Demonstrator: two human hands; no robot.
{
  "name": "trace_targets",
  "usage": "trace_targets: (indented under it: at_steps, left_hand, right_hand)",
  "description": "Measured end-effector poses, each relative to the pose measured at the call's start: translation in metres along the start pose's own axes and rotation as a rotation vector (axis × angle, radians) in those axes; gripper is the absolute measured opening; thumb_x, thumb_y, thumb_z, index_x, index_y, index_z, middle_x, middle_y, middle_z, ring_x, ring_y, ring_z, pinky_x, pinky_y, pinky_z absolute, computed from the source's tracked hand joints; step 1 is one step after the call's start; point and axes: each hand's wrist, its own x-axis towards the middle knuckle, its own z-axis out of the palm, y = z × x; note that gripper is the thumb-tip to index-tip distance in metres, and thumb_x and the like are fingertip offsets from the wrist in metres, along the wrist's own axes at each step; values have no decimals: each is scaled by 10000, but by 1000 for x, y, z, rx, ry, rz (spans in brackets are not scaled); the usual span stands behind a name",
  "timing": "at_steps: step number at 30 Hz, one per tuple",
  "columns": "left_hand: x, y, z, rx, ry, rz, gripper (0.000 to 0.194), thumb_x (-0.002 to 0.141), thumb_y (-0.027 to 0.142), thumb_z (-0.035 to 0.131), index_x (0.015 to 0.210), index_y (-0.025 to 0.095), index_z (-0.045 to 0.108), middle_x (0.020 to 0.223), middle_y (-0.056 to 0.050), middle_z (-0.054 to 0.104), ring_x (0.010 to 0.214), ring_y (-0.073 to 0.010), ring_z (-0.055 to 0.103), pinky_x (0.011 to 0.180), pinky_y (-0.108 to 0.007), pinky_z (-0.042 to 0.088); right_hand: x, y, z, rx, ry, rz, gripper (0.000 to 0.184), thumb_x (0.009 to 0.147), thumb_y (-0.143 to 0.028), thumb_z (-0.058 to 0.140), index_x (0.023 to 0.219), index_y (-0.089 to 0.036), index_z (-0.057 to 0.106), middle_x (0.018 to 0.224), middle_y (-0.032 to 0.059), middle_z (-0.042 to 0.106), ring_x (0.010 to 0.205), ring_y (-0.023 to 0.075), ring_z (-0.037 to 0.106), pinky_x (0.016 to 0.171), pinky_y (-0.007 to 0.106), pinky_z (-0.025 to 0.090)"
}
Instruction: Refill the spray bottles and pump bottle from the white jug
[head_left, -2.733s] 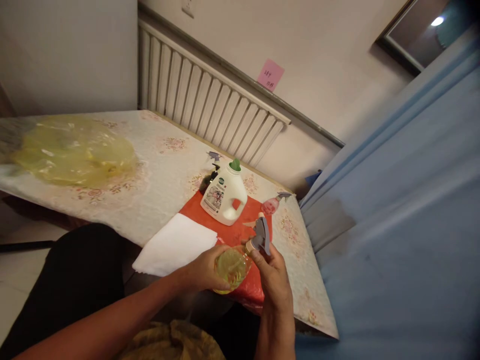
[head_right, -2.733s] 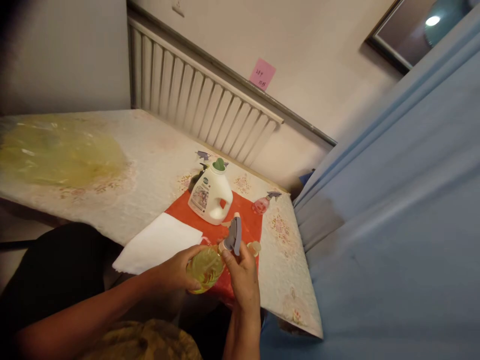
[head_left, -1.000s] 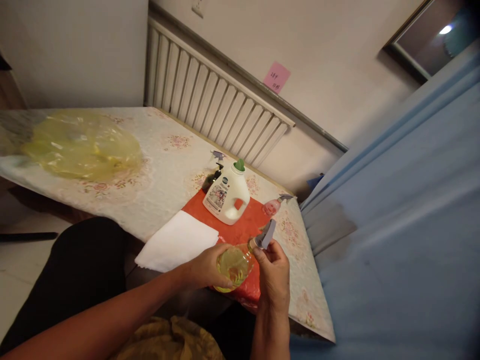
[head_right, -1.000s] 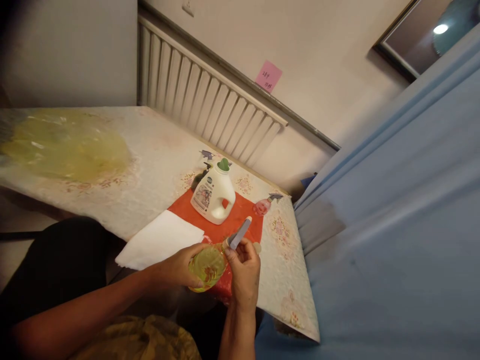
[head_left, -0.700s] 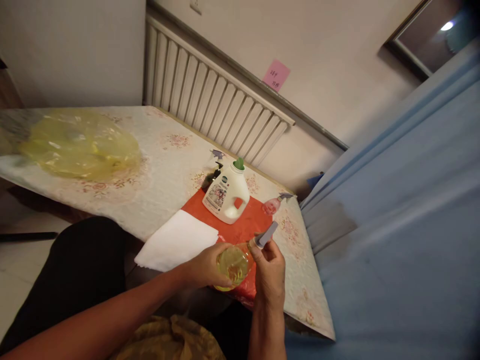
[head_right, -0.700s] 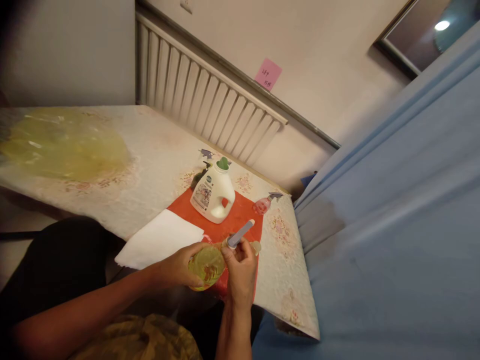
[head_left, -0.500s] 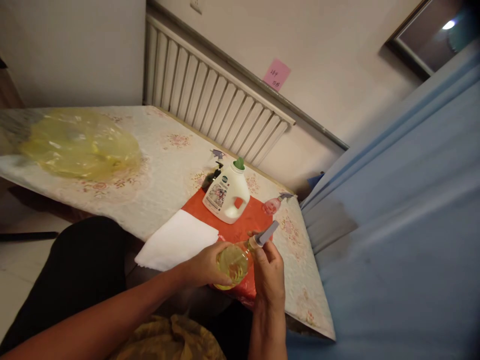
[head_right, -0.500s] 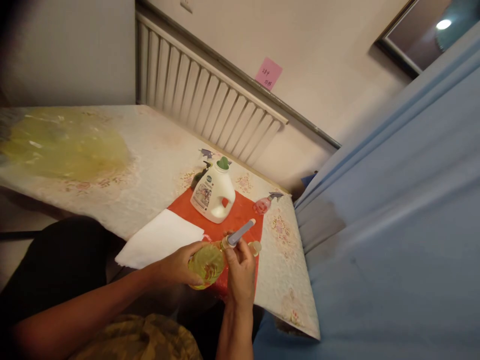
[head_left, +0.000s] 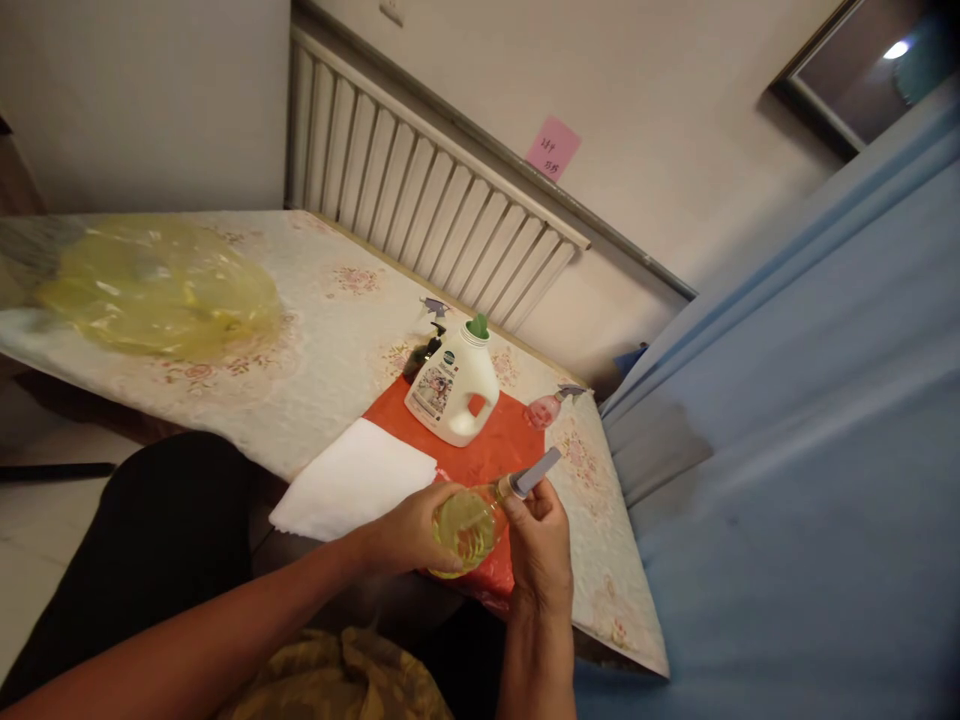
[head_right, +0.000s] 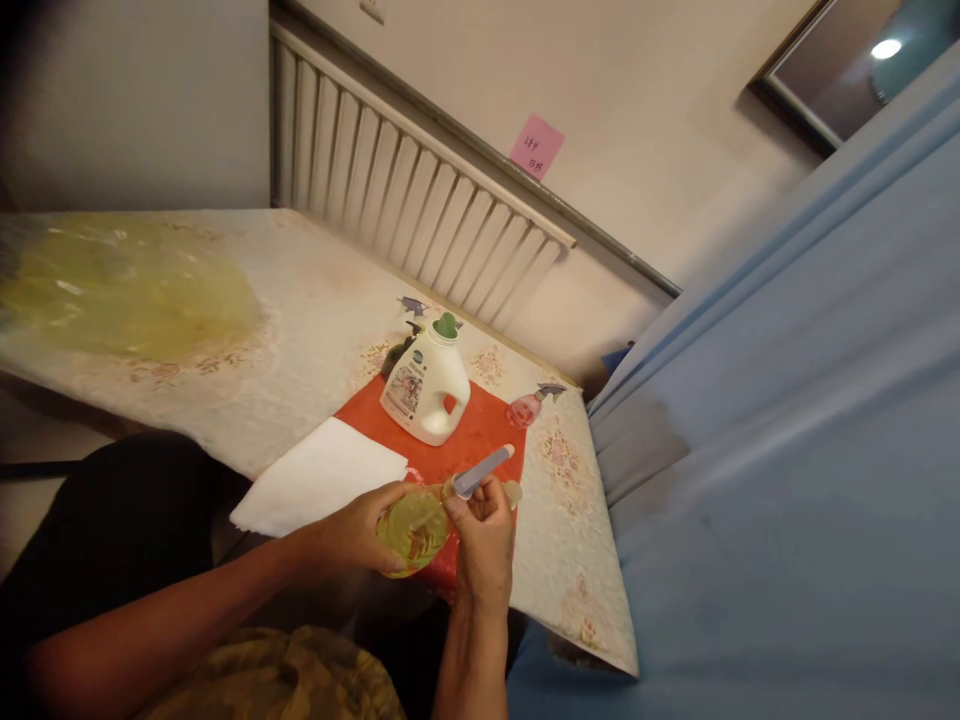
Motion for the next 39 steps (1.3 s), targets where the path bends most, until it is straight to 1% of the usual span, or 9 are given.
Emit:
trace_targets:
  at_steps: [3,7,9,12,15,20,27,34,39]
  left_hand:
    - [1,-2,0,21,-5,1,689,526,189,787,1181,180,574,1063,-29,681,1013,-259,640,849,-340,533]
    - [1,-2,-1,2,-13,-3,690,531,196,790,1186,184,573,1058,-27,690,1009,-259,644,855,-346,535]
    - [0,-2,-1,-26,-18,-7,668,544,191,786,1179,189,579,1056,-23,696,1015,-257,649,868,-350,533]
    - [1,-3,-1,-48,-14,-2,693,541,183,791,1199,196,572,1096,-27,697,1053,-261,645,896,-358,525]
    - [0,-3,-1,-56,-27,-2,693,538,187,798,1193,192,572,1109,-33,694,1055,-263,643,900,-357,522]
    - [-4,4,-1,-29,-6,-17,666,541,174,781,1175,177,577,1063,-31,690,1017,-259,646,891,-363,527]
    - [0,-2,-3,-62,-5,1,700,548,184,796,1209,182,565,1086,-36,692,1036,-258,649,910,-365,525]
    - [-2,1,-1,-26,6,-10,691,531,150,786,1188,181,574,1101,-27,685,1061,-261,640,922,-367,530]
    - [-2,3,-2,-15,21,-6,694,547,160,774,1210,169,567,1087,-36,689,1023,-252,652,915,-373,531]
  right_hand:
    - [-1,2,2,19,20,-18,308,651,-320,849,846,-195,647,765,-18,670,728,152,620,719,281,488]
    - [-6,2,3,-33,82,35,427,681,-371,843,1032,-190,679,877,19,708,823,179,655,786,312,504]
    - [-8,0,1,-28,62,72,456,706,-408,827,1084,-192,692,983,56,728,921,210,671,855,350,505]
    - [-8,-3,0,18,-7,98,396,719,-450,807,1019,-204,726,1025,72,748,984,240,678,923,391,491]
    - [-5,-2,0,4,10,90,312,715,-411,814,934,-204,733,928,45,755,898,218,683,881,367,502]
    - [-5,3,3,-61,38,44,284,703,-338,822,923,-196,712,865,16,738,822,187,671,776,306,506]
    - [-10,1,7,22,-28,61,326,803,-431,735,1037,-205,722,1065,61,746,1069,243,657,967,381,469]
    - [-8,8,14,-124,164,33,319,732,-438,797,866,-178,671,830,16,719,813,189,660,750,293,506]
    - [-14,8,19,-170,160,18,335,796,-479,729,918,-171,679,876,31,729,841,198,661,756,298,502]
